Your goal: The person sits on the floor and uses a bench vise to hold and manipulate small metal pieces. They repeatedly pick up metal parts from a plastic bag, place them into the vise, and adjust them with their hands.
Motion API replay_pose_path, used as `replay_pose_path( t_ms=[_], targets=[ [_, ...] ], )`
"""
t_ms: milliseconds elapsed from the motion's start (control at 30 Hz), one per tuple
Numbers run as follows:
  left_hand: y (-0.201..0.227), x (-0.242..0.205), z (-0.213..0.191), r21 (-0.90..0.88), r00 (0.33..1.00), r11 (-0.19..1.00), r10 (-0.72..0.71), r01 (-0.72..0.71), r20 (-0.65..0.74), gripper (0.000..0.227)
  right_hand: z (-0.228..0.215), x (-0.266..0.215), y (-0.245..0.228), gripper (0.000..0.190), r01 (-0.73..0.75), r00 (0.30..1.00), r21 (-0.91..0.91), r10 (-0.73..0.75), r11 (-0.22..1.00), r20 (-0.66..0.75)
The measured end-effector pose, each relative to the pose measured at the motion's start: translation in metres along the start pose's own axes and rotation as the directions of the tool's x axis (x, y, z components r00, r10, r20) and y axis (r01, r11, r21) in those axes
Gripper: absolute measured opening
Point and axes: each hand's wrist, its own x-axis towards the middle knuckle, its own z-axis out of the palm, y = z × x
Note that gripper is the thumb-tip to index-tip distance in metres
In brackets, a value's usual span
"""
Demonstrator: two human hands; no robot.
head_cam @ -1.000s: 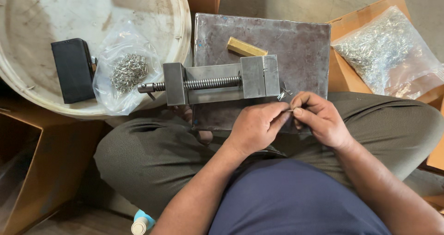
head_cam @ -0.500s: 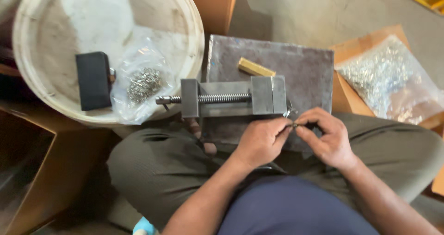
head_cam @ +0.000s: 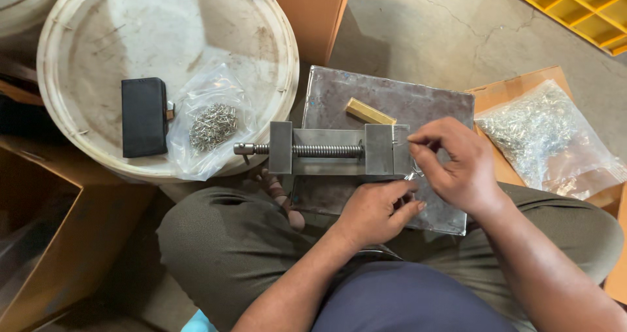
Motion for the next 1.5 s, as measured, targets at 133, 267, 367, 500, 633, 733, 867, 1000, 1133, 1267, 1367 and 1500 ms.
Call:
replay_pose_path(
  t_ms=[133, 267, 367, 500, 633, 733, 867, 1000, 1133, 1267, 1367, 1500],
  targets=[
    [-0.002, -0.001, -0.001, 0.012, 1.000, 1.000, -0.010, 0.010, 0.019, 0.027, 0.003, 0.012, -0.008, 0.010, 0.004, 0.999, -0.081, 0.000, 0.997, 0.044],
    [-0.003, 0.000, 0.000, 0.014, 1.000, 1.000, -0.012, 0.012, 0.026, 0.027, 0.003, 0.013, -0.009, 0.010, 0.010, 0.999, -0.119, -0.004, 0.993, 0.052],
    [-0.003, 0.000, -0.001, 0.005, 1.000, 1.000, -0.009, 0.009, 0.025, 0.028, 0.004, 0.013, -0.008, 0.010, 0.019, 0.999, -0.139, -0.012, 0.990, 0.051],
    [-0.002, 0.000, -0.002, -0.002, 1.000, 1.000, 0.002, -0.002, 0.024, 0.029, 0.004, 0.014, -0.009, 0.011, 0.047, 0.997, -0.167, -0.035, 0.985, 0.069],
    [-0.001, -0.001, -0.002, 0.011, 1.000, 1.000, -0.001, 0.001, 0.024, 0.030, 0.004, 0.014, -0.009, 0.012, 0.077, 0.995, -0.182, -0.062, 0.980, 0.084],
    [0.000, 0.000, -0.002, 0.018, 1.000, 1.000, -0.005, 0.005, 0.022, 0.030, 0.005, 0.015, -0.009, 0.014, 0.089, 0.993, -0.194, -0.072, 0.977, 0.093],
    [0.000, 0.000, -0.003, -0.001, 0.999, 1.000, -0.031, 0.031, 0.044, 0.030, 0.007, 0.011, -0.009, 0.017, 0.106, 0.992, -0.224, -0.087, 0.969, 0.095],
    [0.004, 0.000, -0.007, -0.010, 0.999, 0.999, 0.038, -0.038, -0.006, 0.026, 0.005, 0.001, -0.004, 0.019, 0.061, 0.998, -0.188, -0.059, 0.980, 0.015],
    [0.004, -0.002, -0.006, -0.169, 0.994, 0.986, -0.028, 0.010, -0.102, 0.014, 0.000, -0.030, 0.012, 0.015, -0.029, 0.999, -0.156, 0.024, 0.987, -0.035],
    [-0.004, -0.006, 0.003, -0.195, 0.987, 0.977, -0.105, 0.080, -0.121, 0.010, -0.002, -0.070, 0.031, 0.014, -0.163, 0.982, -0.108, 0.172, 0.981, 0.076],
    [-0.001, -0.005, 0.005, -0.127, 0.985, 0.991, -0.057, 0.036, -0.165, 0.009, -0.002, -0.086, 0.029, 0.014, -0.140, 0.977, -0.109, 0.155, 0.984, 0.148],
    [-0.001, -0.003, 0.007, -0.125, 0.980, 0.992, -0.017, -0.008, -0.198, 0.008, 0.000, -0.093, 0.027, 0.014, -0.088, 0.978, -0.116, 0.108, 0.989, 0.177]
  ],
)
